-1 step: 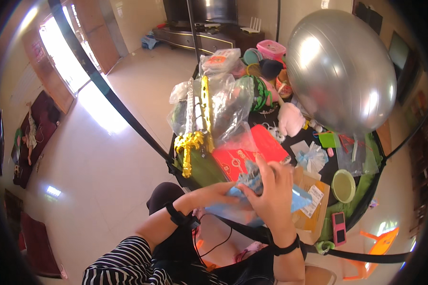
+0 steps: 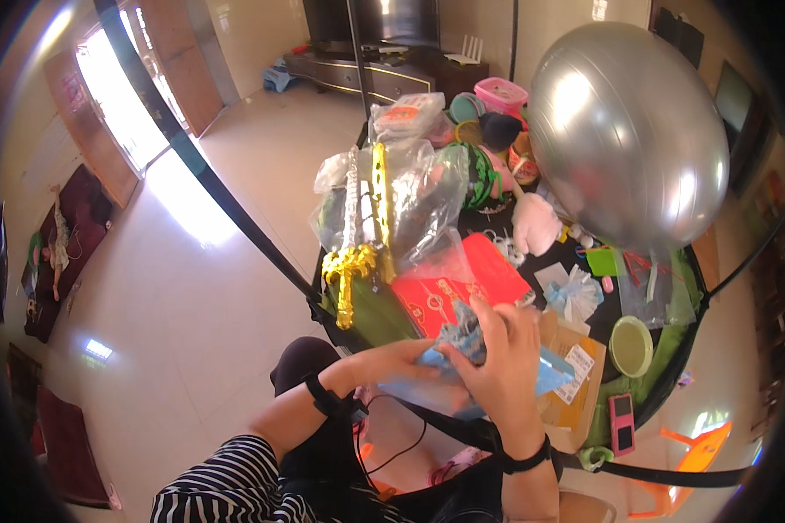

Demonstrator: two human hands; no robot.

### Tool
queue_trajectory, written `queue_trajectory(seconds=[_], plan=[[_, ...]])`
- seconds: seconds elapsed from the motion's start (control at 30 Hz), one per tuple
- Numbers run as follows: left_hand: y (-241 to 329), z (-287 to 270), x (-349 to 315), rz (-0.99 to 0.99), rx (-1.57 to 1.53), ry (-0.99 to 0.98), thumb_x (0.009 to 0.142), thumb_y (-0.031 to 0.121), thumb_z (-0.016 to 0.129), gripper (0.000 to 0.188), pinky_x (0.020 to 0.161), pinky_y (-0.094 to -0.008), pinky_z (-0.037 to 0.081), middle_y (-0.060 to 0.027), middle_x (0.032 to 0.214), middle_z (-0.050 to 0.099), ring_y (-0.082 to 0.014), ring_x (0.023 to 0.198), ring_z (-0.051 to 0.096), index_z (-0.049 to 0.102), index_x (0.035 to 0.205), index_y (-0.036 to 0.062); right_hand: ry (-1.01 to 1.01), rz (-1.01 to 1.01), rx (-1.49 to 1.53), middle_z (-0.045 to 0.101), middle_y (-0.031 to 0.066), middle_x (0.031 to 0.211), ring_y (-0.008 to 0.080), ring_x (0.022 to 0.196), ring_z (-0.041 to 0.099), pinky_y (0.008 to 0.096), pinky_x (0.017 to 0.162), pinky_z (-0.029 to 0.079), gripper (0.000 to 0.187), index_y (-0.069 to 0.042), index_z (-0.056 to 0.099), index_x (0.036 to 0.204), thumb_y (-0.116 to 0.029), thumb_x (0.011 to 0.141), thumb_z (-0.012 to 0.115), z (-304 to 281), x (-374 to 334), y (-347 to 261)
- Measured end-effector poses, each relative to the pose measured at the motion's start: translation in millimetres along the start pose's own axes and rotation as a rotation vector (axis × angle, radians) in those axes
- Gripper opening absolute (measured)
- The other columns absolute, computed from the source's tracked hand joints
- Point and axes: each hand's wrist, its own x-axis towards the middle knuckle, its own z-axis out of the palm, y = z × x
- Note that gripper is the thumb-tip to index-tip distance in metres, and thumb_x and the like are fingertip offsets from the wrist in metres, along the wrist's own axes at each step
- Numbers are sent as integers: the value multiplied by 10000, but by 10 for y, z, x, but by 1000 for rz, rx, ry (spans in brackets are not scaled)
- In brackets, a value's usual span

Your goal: The person wipes the exterior surfaces of a blue box, a larger white illustrated box, and a red prize certificate folder with a cloth.

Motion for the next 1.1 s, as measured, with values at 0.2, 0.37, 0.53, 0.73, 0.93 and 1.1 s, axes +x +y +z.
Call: queue_trajectory(seconds=[0.2, 0.37, 0.53, 0.73, 0.93, 1.1], plan=[[-223, -185, 17, 236, -276, -131, 962, 491, 543, 722, 1112, -375, 355, -160, 1420, 508, -245, 1295, 494, 367, 1499, 43, 203, 170, 232, 587, 128, 1065, 276, 970, 570, 365, 898, 456, 447, -23, 597, 1163, -92, 765, 790, -282, -30, -72], [-158, -355, 15, 432, -455, 19, 857, 820, 353, 1057, 1149, -472, 315, -235, 1444, 478, -369, 1343, 464, 281, 1522, 1, 543, 432, 305, 587, 65, 1070, 162, 960, 548, 296, 892, 444, 299, -5, 595, 1133, -135, 893, 718, -432, -16, 146], [-108, -262, -38, 414, -456, 47, 837, 297, 758, 841, 1118, -415, 344, -145, 1389, 550, -265, 1299, 504, 339, 1495, -18, 716, 668, 557, 607, 40, 1008, 113, 897, 552, 251, 837, 456, 285, -1, 591, 1137, -157, 927, 704, -426, 24, 453], [-357, -110, 109, 176, -332, 265, 835, 75, 764, 451, 946, -292, 459, -38, 1168, 646, -120, 1062, 562, 609, 1249, -14, 595, 698, 495, 622, 65, 953, 148, 883, 559, 286, 796, 453, 276, 15, 605, 1053, -216, 932, 695, -247, -53, 668], [-360, -97, 106, 176, -275, 254, 841, 75, 763, 433, 933, -302, 467, -26, 1132, 642, -110, 1050, 556, 588, 1231, 6, 335, 239, -174, 664, 92, 1045, 296, 1018, 583, 445, 969, 359, 264, -43, 635, 997, -280, 902, 701, -80, -92, 636], [-235, 29, 138, 162, -247, 255, 839, 65, 755, 397, 898, -281, 475, 6, 1052, 633, -91, 987, 563, 584, 1195, 20, 108, 58, -29, 664, 46, 1122, 227, 1094, 595, 472, 1083, 257, 275, -92, 645, 1051, -250, 844, 737, 189, -126, 158]])
